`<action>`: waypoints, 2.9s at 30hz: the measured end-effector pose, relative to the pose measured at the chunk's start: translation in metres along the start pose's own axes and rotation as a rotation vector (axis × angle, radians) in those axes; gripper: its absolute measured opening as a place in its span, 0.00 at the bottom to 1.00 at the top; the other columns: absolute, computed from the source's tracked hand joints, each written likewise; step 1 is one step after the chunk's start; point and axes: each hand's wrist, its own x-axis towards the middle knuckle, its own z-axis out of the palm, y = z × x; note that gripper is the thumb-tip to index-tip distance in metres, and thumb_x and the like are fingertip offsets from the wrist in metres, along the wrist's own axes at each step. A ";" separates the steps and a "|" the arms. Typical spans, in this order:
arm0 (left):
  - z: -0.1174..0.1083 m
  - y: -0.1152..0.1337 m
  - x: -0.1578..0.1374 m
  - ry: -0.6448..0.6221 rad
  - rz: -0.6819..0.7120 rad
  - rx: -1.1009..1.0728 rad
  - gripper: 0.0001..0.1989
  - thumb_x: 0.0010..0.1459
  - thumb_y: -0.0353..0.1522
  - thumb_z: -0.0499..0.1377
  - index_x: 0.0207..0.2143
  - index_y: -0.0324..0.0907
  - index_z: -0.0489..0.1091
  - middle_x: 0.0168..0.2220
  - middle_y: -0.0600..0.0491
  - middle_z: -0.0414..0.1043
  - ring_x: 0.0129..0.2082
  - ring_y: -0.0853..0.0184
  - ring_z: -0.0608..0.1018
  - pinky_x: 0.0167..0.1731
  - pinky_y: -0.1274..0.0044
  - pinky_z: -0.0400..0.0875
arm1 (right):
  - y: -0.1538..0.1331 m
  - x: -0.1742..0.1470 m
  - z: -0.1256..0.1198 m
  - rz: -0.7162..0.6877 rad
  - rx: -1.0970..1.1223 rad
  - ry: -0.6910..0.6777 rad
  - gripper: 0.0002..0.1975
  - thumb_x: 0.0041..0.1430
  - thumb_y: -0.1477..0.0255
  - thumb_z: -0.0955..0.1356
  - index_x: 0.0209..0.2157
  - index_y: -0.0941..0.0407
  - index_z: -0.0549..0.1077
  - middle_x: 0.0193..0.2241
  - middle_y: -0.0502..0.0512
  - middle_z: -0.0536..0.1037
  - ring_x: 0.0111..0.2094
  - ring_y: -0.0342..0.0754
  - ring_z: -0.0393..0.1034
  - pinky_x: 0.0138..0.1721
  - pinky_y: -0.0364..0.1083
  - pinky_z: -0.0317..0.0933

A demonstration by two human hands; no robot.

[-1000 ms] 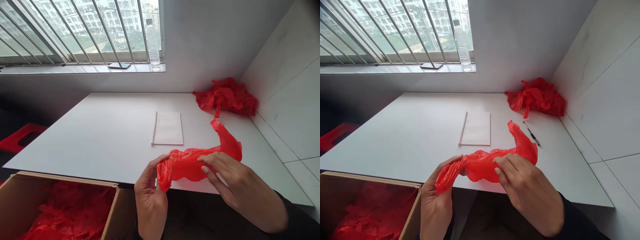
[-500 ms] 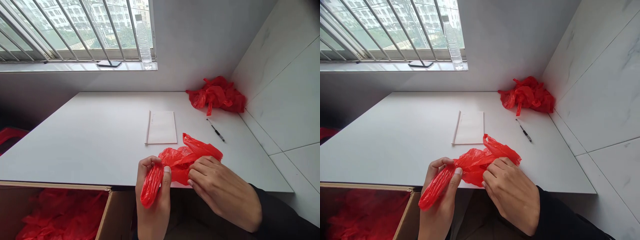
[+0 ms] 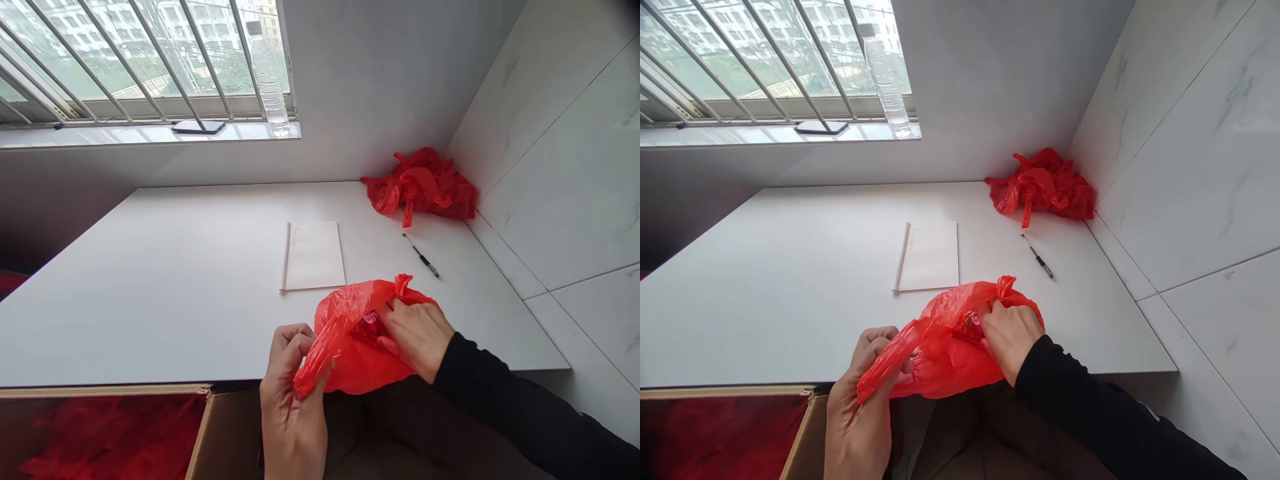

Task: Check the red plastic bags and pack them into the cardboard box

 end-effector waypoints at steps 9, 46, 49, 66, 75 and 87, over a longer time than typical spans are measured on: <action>-0.001 0.002 0.000 -0.186 -0.193 -0.277 0.13 0.62 0.37 0.61 0.47 0.44 0.78 0.18 0.56 0.66 0.22 0.69 0.68 0.32 0.76 0.68 | 0.002 0.007 0.007 -0.007 0.041 0.080 0.10 0.68 0.73 0.63 0.48 0.57 0.71 0.44 0.57 0.77 0.31 0.51 0.76 0.24 0.48 0.52; 0.003 -0.005 0.003 -0.012 -0.120 -0.145 0.22 0.59 0.40 0.65 0.55 0.46 0.76 0.19 0.59 0.56 0.21 0.73 0.58 0.23 0.83 0.64 | -0.008 0.023 0.016 -0.164 0.084 0.027 0.23 0.63 0.69 0.69 0.57 0.61 0.66 0.48 0.62 0.75 0.34 0.54 0.76 0.27 0.49 0.58; 0.004 -0.006 0.003 -0.011 -0.118 -0.135 0.22 0.58 0.40 0.65 0.55 0.46 0.75 0.20 0.58 0.57 0.21 0.72 0.59 0.23 0.82 0.65 | -0.008 0.028 0.015 -0.165 0.101 0.011 0.22 0.60 0.68 0.71 0.54 0.62 0.67 0.46 0.63 0.75 0.36 0.55 0.76 0.29 0.48 0.60; 0.008 -0.004 0.003 0.038 -0.141 -0.164 0.17 0.58 0.40 0.66 0.50 0.52 0.78 0.41 0.53 0.77 0.22 0.76 0.60 0.20 0.85 0.63 | -0.004 0.029 0.002 -0.039 0.447 0.139 0.18 0.64 0.53 0.68 0.37 0.55 0.71 0.34 0.52 0.76 0.34 0.48 0.74 0.32 0.43 0.64; 0.000 -0.010 0.005 0.004 -0.045 -0.161 0.19 0.62 0.37 0.64 0.56 0.51 0.74 0.31 0.56 0.73 0.22 0.75 0.62 0.23 0.83 0.64 | 0.000 0.007 0.010 -0.124 0.191 0.076 0.10 0.63 0.74 0.69 0.46 0.56 0.72 0.42 0.56 0.74 0.31 0.50 0.73 0.23 0.46 0.52; -0.002 -0.007 0.000 0.000 0.024 -0.088 0.18 0.62 0.36 0.63 0.54 0.55 0.75 0.37 0.56 0.75 0.22 0.76 0.62 0.30 0.84 0.71 | -0.003 0.006 0.006 -0.159 0.357 0.072 0.16 0.75 0.61 0.57 0.51 0.49 0.72 0.43 0.49 0.78 0.39 0.46 0.75 0.34 0.44 0.62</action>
